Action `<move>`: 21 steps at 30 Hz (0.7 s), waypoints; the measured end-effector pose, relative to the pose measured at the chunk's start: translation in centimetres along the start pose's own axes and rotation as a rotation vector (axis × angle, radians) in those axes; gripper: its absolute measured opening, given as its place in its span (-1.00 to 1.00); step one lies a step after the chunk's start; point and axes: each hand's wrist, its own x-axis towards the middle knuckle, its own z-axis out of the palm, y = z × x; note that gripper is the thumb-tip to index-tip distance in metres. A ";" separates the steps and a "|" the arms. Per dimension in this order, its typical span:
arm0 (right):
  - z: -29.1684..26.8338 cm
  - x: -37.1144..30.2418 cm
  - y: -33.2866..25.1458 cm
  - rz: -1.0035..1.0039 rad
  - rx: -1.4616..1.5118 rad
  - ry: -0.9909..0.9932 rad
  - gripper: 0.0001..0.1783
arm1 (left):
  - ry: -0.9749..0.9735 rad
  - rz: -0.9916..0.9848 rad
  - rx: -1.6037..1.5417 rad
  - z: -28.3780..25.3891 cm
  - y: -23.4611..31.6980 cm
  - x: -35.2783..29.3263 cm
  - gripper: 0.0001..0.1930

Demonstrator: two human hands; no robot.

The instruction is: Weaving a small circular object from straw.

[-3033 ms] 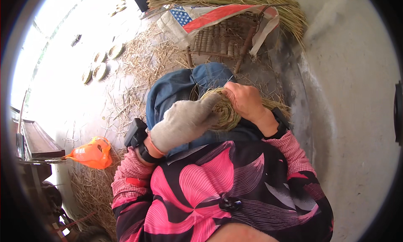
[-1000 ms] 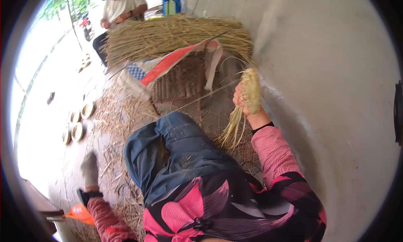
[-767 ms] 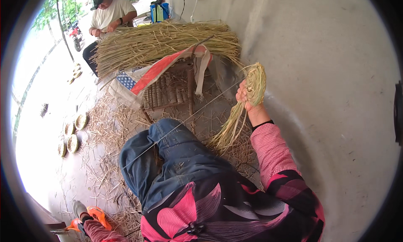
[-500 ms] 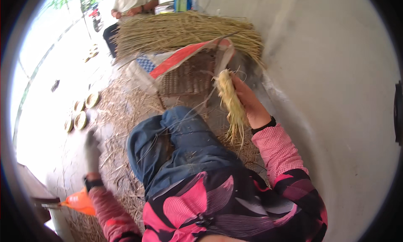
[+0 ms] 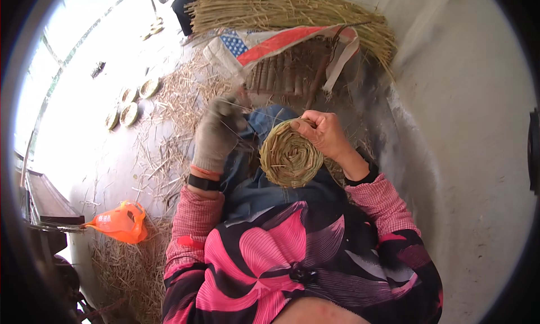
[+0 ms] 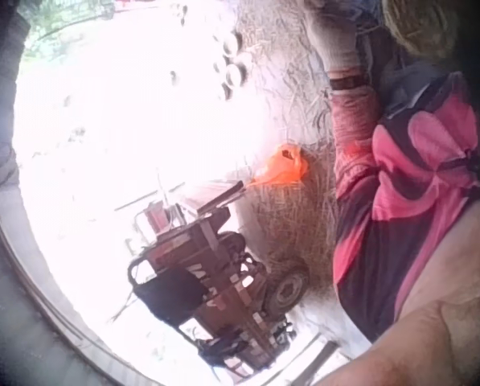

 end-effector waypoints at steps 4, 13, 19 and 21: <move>1.4 -1.1 2.0 -0.058 -0.213 0.055 -0.40 | -0.404 0.199 0.622 -2.4 2.1 -2.5 -0.83; 3.4 -2.8 1.9 -0.253 -0.431 0.045 -0.52 | -0.169 0.056 0.801 0.9 -2.0 -4.0 -0.81; 3.9 -3.3 2.3 -0.302 -0.449 0.038 -0.54 | -0.170 -0.141 0.048 -3.1 -1.1 -1.9 -0.74; 3.8 -3.4 2.6 -0.295 -0.445 0.041 -0.55 | -0.061 -0.124 0.248 -2.2 -1.0 -3.3 -0.74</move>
